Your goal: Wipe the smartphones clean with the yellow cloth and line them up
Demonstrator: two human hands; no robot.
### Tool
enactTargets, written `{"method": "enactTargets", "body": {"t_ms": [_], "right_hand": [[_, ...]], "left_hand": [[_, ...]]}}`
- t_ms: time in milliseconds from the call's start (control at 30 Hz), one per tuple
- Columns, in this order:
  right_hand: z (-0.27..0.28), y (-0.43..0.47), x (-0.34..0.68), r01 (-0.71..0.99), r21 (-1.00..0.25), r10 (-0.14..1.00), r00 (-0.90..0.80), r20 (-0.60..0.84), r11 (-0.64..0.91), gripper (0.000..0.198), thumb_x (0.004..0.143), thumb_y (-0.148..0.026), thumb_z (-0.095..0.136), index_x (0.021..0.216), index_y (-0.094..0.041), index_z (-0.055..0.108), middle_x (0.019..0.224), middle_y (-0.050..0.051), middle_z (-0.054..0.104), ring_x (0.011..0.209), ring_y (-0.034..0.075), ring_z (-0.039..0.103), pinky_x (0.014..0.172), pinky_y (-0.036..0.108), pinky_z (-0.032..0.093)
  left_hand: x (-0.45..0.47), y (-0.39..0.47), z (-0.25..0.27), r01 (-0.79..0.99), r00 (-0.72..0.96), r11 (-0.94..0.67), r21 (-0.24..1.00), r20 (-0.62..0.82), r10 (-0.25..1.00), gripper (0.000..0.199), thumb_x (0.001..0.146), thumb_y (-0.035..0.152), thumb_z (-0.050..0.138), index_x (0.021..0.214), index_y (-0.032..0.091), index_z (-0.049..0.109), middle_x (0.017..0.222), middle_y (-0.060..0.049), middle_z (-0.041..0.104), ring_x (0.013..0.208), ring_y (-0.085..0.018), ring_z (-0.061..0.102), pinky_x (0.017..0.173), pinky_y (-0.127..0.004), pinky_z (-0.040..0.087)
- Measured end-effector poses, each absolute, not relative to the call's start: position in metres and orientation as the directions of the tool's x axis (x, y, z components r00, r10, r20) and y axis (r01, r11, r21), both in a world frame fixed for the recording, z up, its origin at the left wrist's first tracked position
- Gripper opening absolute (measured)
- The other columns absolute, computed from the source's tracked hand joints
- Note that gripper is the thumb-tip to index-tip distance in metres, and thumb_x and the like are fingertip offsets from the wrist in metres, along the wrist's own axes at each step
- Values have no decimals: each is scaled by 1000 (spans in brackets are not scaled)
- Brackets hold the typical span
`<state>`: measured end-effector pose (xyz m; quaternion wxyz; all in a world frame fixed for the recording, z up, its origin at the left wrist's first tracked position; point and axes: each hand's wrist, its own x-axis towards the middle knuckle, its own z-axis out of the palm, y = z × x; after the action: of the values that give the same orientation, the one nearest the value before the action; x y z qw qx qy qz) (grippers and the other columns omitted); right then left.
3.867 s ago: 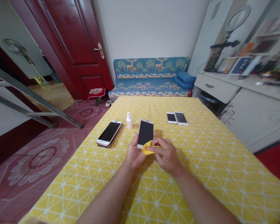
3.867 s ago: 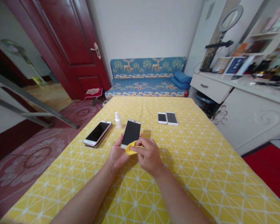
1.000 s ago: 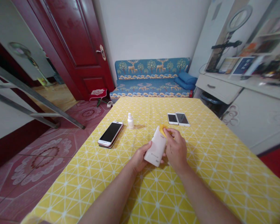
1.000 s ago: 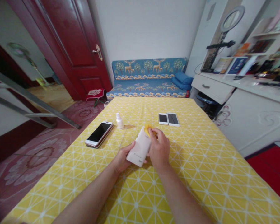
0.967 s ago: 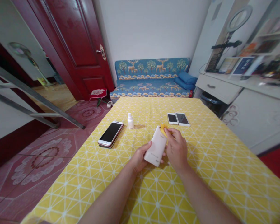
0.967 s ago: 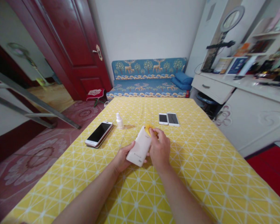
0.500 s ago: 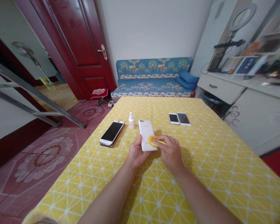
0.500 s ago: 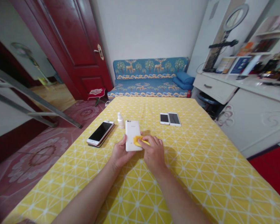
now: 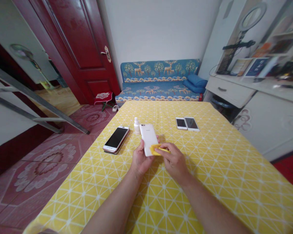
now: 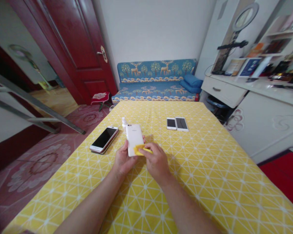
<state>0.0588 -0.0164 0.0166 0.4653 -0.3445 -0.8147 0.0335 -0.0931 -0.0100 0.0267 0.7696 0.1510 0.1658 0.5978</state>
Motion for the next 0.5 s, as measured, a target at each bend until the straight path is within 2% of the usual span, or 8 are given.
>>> {"method": "enactTargets", "body": {"t_ms": [100,267,367,500], "right_hand": [[13,-11,68,662,-381,678,-268,684,646,45,76,3,46,100,-25,72,96,6,63,94,20,56,80,36,46],[15,-15,67,751,-339,766,-330,551,567,44,66,1,54,95,-26,72,103,5,64,100,24,53,84,41,40],[22,-23,58,732,-347,764,-356,538,586,40,70,-6,59,104,-25,69,108,6,62,102,25,52,87,42,39],[29,-29,51,690,-382,749,-357,558,614,33,78,-26,66,110,-21,63,110,8,61,103,26,53,90,43,42]], "left_hand": [[-94,-9,26,-866,161,156,476,-30,986,46,93,40,46,130,14,54,121,-12,64,109,-24,60,98,-37,45],[-99,-9,22,-832,35,35,553,-11,999,43,85,38,61,124,20,58,122,-9,63,112,-24,58,96,-35,45],[-101,-10,23,-809,-37,-43,586,23,999,44,81,34,67,123,23,58,121,-6,63,107,-22,59,95,-35,45],[-104,-12,27,-773,-65,-104,626,85,994,49,79,32,70,126,29,56,120,-5,62,103,-21,60,93,-36,47]]}}
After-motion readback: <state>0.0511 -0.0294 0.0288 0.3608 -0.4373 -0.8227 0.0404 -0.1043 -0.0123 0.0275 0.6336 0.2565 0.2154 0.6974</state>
